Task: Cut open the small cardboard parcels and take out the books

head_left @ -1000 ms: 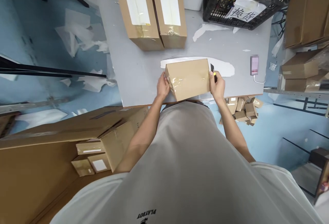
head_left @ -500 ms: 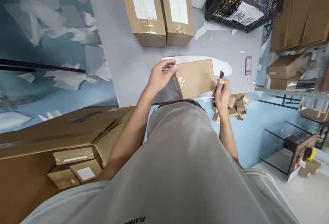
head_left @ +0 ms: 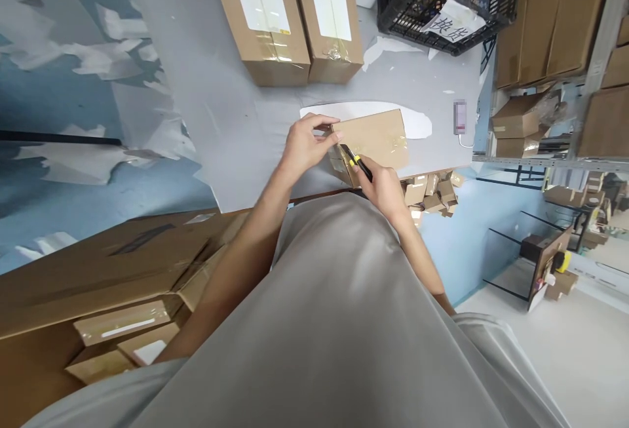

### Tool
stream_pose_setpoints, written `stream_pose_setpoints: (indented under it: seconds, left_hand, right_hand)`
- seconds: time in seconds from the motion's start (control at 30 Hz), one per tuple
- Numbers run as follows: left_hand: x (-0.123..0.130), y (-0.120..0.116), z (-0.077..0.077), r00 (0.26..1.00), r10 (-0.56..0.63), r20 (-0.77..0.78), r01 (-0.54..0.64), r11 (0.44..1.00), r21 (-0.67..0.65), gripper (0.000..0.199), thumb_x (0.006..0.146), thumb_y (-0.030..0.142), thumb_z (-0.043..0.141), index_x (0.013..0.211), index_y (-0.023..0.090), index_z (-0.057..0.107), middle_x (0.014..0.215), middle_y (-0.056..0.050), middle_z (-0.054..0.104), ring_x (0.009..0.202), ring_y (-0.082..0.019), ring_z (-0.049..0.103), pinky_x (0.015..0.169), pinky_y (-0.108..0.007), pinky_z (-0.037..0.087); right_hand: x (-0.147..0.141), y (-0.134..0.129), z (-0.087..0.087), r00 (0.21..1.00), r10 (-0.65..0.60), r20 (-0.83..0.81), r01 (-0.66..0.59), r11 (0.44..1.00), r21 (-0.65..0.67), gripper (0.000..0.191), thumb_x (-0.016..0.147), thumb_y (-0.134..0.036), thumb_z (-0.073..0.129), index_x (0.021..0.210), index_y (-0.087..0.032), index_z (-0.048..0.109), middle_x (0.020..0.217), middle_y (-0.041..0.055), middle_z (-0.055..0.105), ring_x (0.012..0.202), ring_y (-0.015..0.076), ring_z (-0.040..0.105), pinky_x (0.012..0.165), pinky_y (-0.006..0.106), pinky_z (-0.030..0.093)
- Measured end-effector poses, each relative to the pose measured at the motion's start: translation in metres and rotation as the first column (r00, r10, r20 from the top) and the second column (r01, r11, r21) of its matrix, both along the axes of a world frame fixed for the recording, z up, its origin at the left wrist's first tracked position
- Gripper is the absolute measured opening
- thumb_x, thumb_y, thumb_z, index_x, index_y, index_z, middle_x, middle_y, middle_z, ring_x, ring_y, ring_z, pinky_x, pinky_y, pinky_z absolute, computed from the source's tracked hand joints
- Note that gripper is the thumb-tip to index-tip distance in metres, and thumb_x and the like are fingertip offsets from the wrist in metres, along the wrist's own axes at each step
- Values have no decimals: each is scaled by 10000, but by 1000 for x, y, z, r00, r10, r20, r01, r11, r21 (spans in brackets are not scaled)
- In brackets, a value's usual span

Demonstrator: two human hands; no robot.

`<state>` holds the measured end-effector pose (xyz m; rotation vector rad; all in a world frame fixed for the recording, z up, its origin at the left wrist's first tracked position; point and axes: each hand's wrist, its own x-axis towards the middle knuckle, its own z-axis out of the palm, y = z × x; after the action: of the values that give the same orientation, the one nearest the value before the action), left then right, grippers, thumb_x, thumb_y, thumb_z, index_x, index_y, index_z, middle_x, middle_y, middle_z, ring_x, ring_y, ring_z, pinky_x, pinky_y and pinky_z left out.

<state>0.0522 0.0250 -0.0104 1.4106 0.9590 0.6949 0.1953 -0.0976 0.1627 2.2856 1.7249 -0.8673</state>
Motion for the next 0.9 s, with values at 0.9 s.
stream_pose_setpoints:
  seconds: [0.9]
  left_hand:
    - [21,-8,-9,993,114,16,-113,992,-46,352,894,294,862,1239,244,908,1241,-57,846,1114,-269,807,1055,-444,705]
  right_hand:
    - [-47,21,2,947,77,311,-20,983,-182,502,1225,-281,275,1534,-187,659,1160,243,841,1098,394,830,926,473,618]
